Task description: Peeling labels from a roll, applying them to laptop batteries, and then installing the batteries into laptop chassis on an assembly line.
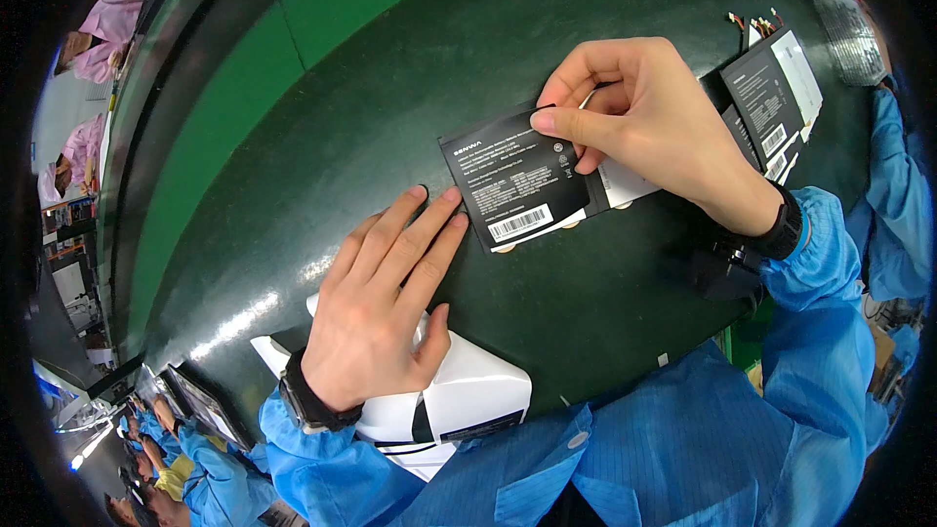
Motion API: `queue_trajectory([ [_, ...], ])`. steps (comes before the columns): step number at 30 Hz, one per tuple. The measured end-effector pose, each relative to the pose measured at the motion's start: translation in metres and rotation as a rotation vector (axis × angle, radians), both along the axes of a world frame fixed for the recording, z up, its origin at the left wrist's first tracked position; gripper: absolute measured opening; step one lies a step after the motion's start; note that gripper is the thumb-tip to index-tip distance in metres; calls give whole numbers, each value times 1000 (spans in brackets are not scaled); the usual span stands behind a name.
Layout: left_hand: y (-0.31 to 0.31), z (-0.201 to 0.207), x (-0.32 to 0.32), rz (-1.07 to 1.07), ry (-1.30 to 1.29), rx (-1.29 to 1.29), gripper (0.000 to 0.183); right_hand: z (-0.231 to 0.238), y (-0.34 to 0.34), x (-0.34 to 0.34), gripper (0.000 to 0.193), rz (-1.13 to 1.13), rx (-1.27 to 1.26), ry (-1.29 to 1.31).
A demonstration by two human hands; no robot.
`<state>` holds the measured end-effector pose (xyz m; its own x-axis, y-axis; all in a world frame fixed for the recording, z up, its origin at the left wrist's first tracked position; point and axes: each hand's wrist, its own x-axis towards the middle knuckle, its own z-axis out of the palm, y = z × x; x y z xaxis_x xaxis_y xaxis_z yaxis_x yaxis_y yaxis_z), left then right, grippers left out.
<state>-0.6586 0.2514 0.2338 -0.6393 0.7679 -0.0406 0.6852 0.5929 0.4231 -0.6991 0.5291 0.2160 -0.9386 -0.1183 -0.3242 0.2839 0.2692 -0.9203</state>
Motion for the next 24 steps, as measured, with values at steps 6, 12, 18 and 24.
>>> queue_trajectory([
  [6, 1, 2, 0, -16, -12, -44, 72, 11, -1, 0, 13, -16, 33, -43],
  [12, 1, 5, 1, -31, -5, -89, 72, 5, 9, -3, 11, 19, -20, -3],
  [18, 2, 0, 1, -19, 6, -66, 75, 5, 6, -3, 12, 24, -33, 0],
  [24, 3, 0, 1, -8, 13, -72, 78, 5, 3, -3, 13, 12, -3, -3],
])
